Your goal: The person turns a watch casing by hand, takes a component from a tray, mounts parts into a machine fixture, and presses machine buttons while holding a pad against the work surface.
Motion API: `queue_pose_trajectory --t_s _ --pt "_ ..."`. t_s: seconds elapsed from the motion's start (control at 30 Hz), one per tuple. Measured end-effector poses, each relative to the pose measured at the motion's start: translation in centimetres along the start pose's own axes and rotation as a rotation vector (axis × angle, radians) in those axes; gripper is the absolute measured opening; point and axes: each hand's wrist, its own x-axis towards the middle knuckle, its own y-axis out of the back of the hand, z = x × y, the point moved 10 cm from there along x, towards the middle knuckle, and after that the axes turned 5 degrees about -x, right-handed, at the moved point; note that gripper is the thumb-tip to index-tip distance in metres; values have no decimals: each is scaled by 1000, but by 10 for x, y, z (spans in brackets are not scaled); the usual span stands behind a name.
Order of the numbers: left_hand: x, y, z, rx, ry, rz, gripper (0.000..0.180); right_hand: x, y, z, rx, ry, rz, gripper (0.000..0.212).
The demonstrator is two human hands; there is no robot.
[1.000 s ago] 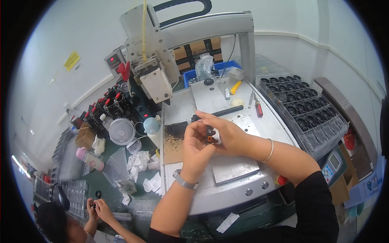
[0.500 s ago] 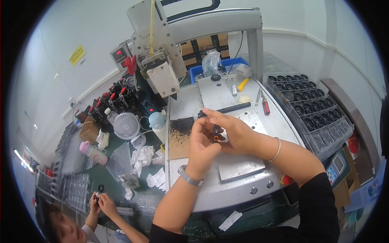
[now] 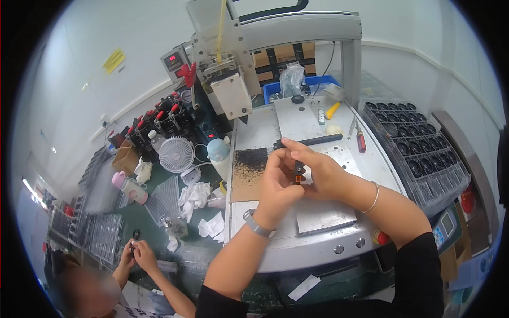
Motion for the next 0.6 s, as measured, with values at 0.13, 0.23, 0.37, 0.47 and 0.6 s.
queue_pose_trajectory --t_s 0.13,0.23,0.37,0.47,0.6 --pt "0 -1 -1 -12 0 -19 51 3 1 -2 -18 -14 -18 77" --pt "0 1 -1 15 3 -16 52 -2 -6 7 49 -99 -80 89" --pt "0 -2 2 22 -7 -15 54 -4 -8 11 43 -139 -85 87" --pt "1 -2 0 29 -2 -26 54 4 -2 -4 -53 -4 -36 78" --pt "2 -4 2 33 -7 -34 56 1 -5 0 -33 -37 -64 78"
